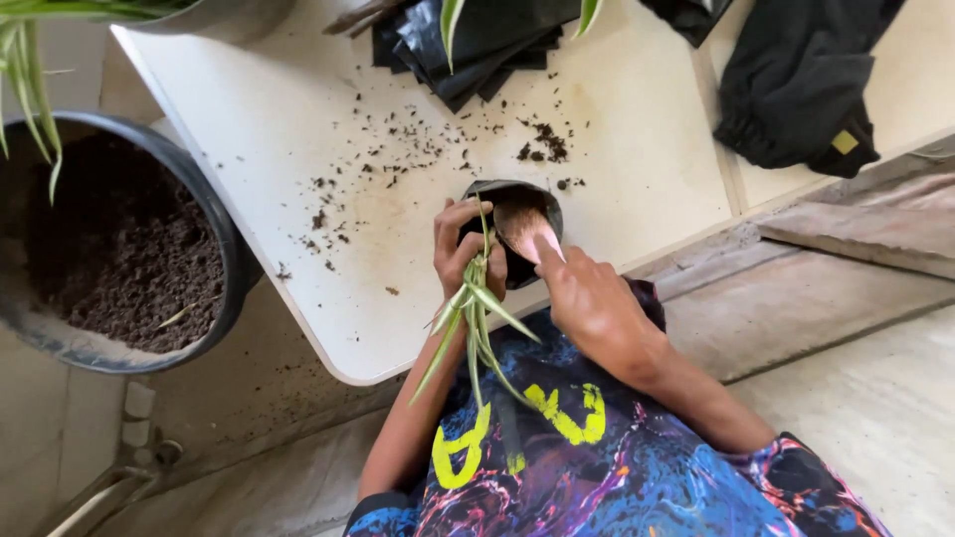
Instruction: Planting spider plants into small plastic bags by filling them with soil using a small scoop.
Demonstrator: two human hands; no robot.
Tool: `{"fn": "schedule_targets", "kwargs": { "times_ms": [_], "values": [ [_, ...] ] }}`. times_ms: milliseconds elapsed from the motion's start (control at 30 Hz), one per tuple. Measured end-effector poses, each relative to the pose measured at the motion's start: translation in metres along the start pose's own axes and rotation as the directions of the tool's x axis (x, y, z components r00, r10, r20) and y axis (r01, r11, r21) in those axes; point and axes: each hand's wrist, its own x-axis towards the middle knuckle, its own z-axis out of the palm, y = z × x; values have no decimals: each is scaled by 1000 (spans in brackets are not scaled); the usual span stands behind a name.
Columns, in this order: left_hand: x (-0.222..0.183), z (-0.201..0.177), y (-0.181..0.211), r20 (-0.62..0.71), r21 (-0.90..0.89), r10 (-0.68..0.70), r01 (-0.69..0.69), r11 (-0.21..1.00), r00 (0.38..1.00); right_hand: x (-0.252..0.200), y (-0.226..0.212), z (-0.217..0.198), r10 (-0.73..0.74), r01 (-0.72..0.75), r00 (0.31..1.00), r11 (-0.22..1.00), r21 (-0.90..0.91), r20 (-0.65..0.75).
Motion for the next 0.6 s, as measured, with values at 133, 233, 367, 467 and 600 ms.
{"fn": "schedule_targets", "kwargs": {
  "times_ms": [133, 233, 367, 467, 600],
  "values": [
    [-6, 3, -4, 8, -11, -5, 5, 1000, 1000, 9, 7, 11, 57, -57, 998, 997, 48, -1],
    [-7, 6, -4, -16, 24, 16, -16, 1000, 1000, 3, 4, 2, 38, -38, 999, 998, 42, 13],
    [-10, 9, -4, -43, 4, -13, 13, 1000, 999, 10, 8, 10, 54, -54, 998, 999, 11, -22],
    [-11, 8, -5, -53, 0, -16, 17, 1000, 998, 8, -5, 0, 46, -46, 999, 999, 17, -27],
    [-8, 11, -1, -69, -1, -11, 11, 1000, 998, 14, 13, 9, 25, -23, 997, 999, 23, -78]
  ]
}}
